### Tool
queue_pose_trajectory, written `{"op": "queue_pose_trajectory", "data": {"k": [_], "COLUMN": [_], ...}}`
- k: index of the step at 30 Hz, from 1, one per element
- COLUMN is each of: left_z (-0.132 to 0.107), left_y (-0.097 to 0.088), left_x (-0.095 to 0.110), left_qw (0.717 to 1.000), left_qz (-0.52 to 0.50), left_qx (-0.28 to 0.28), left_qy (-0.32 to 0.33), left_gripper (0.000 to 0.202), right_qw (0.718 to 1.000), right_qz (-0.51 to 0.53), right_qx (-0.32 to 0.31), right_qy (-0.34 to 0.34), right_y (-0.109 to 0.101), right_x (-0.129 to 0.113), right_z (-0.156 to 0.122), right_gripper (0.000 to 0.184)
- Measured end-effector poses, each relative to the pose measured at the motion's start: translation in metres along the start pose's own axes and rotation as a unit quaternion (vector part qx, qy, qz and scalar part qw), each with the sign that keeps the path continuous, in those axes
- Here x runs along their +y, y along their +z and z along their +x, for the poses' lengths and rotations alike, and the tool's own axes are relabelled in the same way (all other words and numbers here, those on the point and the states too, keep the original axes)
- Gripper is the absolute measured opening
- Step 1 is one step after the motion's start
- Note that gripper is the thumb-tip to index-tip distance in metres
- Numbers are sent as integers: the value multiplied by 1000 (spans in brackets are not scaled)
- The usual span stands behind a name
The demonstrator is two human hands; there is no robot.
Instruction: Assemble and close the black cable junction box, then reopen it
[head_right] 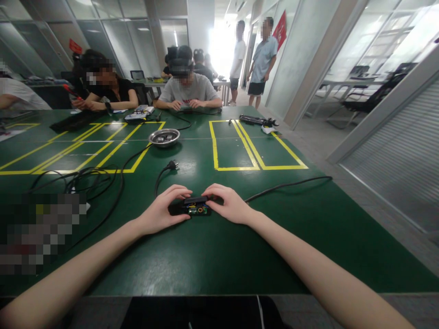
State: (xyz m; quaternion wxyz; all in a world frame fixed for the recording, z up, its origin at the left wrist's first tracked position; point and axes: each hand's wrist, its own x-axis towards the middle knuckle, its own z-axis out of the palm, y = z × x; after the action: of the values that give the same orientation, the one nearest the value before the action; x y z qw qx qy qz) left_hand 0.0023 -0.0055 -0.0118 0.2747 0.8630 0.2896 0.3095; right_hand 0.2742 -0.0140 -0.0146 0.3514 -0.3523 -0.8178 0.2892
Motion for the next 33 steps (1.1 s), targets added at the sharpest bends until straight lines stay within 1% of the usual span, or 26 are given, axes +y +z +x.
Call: {"op": "queue_pose_trajectory", "data": {"k": [2,5,7,9,12,18,24,30,33], "left_z": [0,1,1,1,1,0,0,1,1], "left_y": [-1,-2,-3,-3,-3,-2,-3,-2,-3], "left_x": [1,2,2,3,3,3,3,2,2], "left_qw": [1000,1000,999,1000,1000,1000,1000,999,999], "left_qz": [17,22,17,12,6,-2,-5,-3,11], "left_qx": [-1,-11,-19,-15,-11,-14,-14,-18,-24], "left_qy": [-4,-14,-19,-18,-10,6,25,31,23], "left_gripper": [56,52,50,51,50,43,36,32,32], "right_qw": [1000,997,994,991,988,993,996,998,998], "right_qz": [19,64,95,118,137,116,68,33,30], "right_qx": [11,18,17,14,1,-24,-51,-55,-59], "right_qy": [2,28,51,69,78,24,19,-17,-22], "right_y": [0,0,-1,-2,-4,-7,-9,-8,-7], "right_x": [-1,-1,0,0,1,-1,-8,-8,-6], "right_z": [0,-1,-2,-3,-3,-4,-5,-5,-6], "right_gripper": [14,13,14,15,15,14,22,24,25]}}
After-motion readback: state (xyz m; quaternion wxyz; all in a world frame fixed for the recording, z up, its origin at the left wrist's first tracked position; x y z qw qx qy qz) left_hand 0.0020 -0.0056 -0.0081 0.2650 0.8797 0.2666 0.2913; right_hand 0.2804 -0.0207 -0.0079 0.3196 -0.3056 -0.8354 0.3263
